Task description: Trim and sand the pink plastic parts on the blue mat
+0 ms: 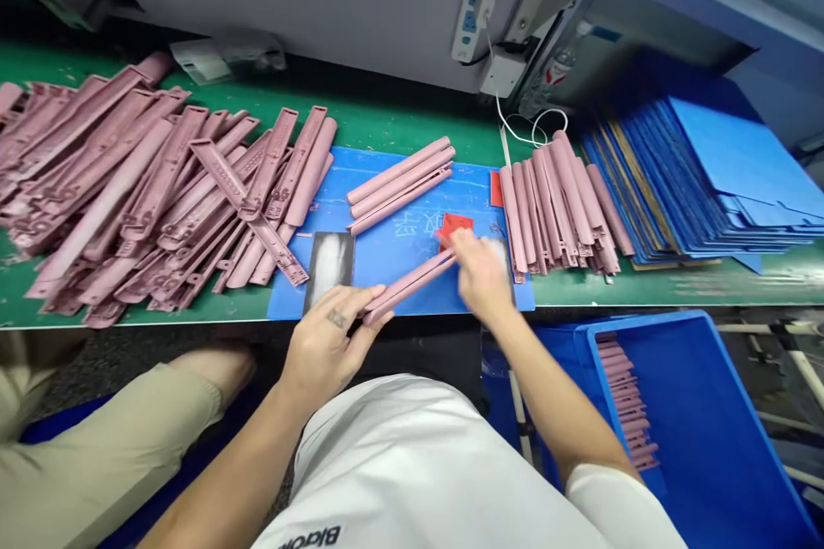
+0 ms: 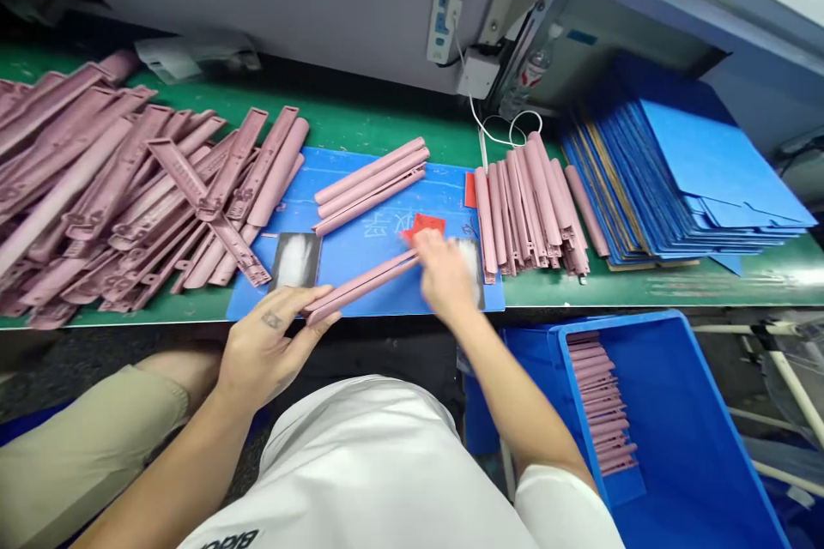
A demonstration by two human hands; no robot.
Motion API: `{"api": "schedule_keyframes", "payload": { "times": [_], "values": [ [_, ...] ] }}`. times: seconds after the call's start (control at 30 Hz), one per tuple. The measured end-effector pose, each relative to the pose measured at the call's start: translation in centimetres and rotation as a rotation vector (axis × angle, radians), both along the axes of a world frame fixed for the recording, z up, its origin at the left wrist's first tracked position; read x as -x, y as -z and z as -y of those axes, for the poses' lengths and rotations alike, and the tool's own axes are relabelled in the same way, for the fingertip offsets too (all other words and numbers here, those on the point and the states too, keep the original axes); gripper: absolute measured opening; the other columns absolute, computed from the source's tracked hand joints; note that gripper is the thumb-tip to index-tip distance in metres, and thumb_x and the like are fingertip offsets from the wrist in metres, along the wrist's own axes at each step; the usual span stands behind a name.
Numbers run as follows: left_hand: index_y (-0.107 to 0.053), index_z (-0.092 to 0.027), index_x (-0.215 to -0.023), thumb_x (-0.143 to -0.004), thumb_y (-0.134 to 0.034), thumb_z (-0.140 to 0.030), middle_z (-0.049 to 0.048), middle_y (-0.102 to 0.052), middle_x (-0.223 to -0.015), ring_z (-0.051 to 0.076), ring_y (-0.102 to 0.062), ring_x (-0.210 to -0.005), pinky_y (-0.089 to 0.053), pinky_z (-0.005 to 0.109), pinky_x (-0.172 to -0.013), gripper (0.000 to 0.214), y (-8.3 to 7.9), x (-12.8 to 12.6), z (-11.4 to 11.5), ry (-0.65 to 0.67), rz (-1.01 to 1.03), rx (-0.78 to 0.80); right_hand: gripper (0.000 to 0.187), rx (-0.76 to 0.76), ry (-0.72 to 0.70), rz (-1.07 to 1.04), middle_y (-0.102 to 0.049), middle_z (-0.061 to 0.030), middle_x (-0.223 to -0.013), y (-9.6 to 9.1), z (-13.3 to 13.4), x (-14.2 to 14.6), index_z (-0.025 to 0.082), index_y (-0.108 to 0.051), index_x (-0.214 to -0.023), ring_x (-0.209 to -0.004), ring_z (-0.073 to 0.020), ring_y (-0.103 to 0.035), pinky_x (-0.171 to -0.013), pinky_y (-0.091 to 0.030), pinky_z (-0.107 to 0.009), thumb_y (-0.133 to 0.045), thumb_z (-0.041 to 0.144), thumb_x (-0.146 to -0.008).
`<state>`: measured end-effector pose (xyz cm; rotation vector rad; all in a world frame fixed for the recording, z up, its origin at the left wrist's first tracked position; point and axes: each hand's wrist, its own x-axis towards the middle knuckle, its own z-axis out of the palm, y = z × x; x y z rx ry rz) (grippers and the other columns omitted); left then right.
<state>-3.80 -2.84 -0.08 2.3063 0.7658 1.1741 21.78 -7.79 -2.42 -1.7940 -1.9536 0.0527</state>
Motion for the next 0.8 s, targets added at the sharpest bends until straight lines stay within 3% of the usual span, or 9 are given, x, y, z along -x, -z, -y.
{"api": "schedule_keyframes", "payload": {
  "times": [0.07,0.1,0.23,0.3,0.37,0.5,0.6,0.7,0.8],
  "values": [
    [-0.067,-0.017,-0.136,-0.096,-0.079,-0.005,0.0073,-0.078,-0.106,0.017,-0.07,-0.092,-0.058,0.03,-0.091,0.044,0.0,-0.1,-0.2,-0.005,0.007,0.001,0.078,0.006,0.076,-0.001,-0.066,-0.0149,-0.159,0.1,0.0,-0.6,0.017,-0.045,-0.172,-0.158,-0.0296,-0.055,-0.134,-0.041,-0.065,-0.035,0.001,-0.097],
    [-0.067,-0.017,-0.135,-0.096,-0.078,-0.004,0.0068,-0.077,-0.105,0.017,-0.07,-0.092,-0.058,0.03,-0.091,0.042,-0.1,-0.1,-0.3,0.008,-0.005,0.01,0.077,0.001,0.046,-0.002,-0.065,-0.0137,-0.161,0.2,0.0,-0.7,0.019,-0.045,-0.173,-0.159,-0.0293,-0.053,-0.135,-0.042,-0.062,-0.037,0.002,-0.097],
    [-0.068,-0.019,-0.13,-0.097,-0.077,-0.005,0.0041,-0.075,-0.099,0.016,-0.068,-0.087,-0.058,0.029,-0.087,0.037,-0.7,-0.5,-0.5,0.013,-0.009,0.046,0.081,-0.154,-0.216,-0.03,-0.058,-0.0071,-0.168,0.5,0.2,-0.4,0.03,-0.031,-0.179,-0.162,-0.0276,-0.05,-0.135,-0.042,-0.06,-0.039,0.006,-0.101],
    [-0.067,-0.019,-0.134,-0.097,-0.079,-0.006,0.0039,-0.074,-0.098,0.016,-0.067,-0.085,-0.059,0.029,-0.086,0.041,-1.0,-0.7,-0.6,-0.002,0.006,0.046,0.083,-0.224,-0.084,-0.034,-0.065,-0.0083,-0.162,0.5,-0.1,-0.4,0.03,-0.03,-0.179,-0.155,-0.0263,-0.058,-0.133,-0.046,-0.059,-0.034,0.001,-0.101],
    [-0.066,-0.018,-0.134,-0.097,-0.078,-0.007,0.0045,-0.074,-0.097,0.016,-0.067,-0.085,-0.059,0.03,-0.086,0.041,-1.1,-0.7,-0.7,0.009,0.013,0.038,0.082,-0.216,-0.061,-0.05,-0.063,-0.0109,-0.164,0.4,-0.2,-0.3,0.027,-0.031,-0.179,-0.155,-0.0288,-0.058,-0.132,-0.045,-0.062,-0.034,0.001,-0.1],
    [-0.067,-0.018,-0.125,-0.098,-0.075,-0.006,0.0033,-0.072,-0.094,0.016,-0.066,-0.083,-0.059,0.029,-0.084,0.03,-1.0,-0.5,-0.7,0.039,0.006,0.045,0.085,-0.114,-0.284,-0.044,-0.051,-0.004,-0.173,0.4,0.1,-0.4,0.035,-0.026,-0.179,-0.161,-0.0291,-0.051,-0.135,-0.042,-0.062,-0.041,0.006,-0.101],
    [-0.067,-0.018,-0.129,-0.097,-0.079,-0.01,0.0041,-0.072,-0.1,0.015,-0.067,-0.088,-0.059,0.028,-0.088,0.035,-0.8,0.0,-0.9,-0.029,-0.003,0.072,0.081,-0.058,0.006,-0.015,-0.06,-0.0107,-0.166,1.2,-0.6,-1.8,0.025,-0.035,-0.177,-0.157,-0.0309,-0.056,-0.134,-0.04,-0.066,-0.036,0.002,-0.099],
    [-0.069,-0.018,-0.13,-0.098,-0.077,-0.012,0.0082,-0.071,-0.113,0.018,-0.07,-0.103,-0.058,0.03,-0.096,0.033,-0.6,0.4,-1.5,-0.039,-0.054,0.105,0.073,0.019,-0.039,0.031,-0.058,-0.0082,-0.168,2.2,-1.1,-3.0,0.025,-0.048,-0.171,-0.16,-0.0294,-0.051,-0.137,-0.038,-0.061,-0.041,0.006,-0.101],
    [-0.073,-0.018,-0.134,-0.104,-0.07,-0.019,0.0082,-0.074,-0.111,0.018,-0.071,-0.098,-0.057,0.031,-0.093,0.03,0.2,0.7,-2.6,-0.113,-0.109,0.156,0.072,0.061,-0.003,0.092,-0.055,-0.0092,-0.171,3.1,-1.5,-4.3,0.023,-0.047,-0.172,-0.163,-0.0291,-0.048,-0.137,-0.039,-0.059,-0.04,0.007,-0.102]
  ]
}}
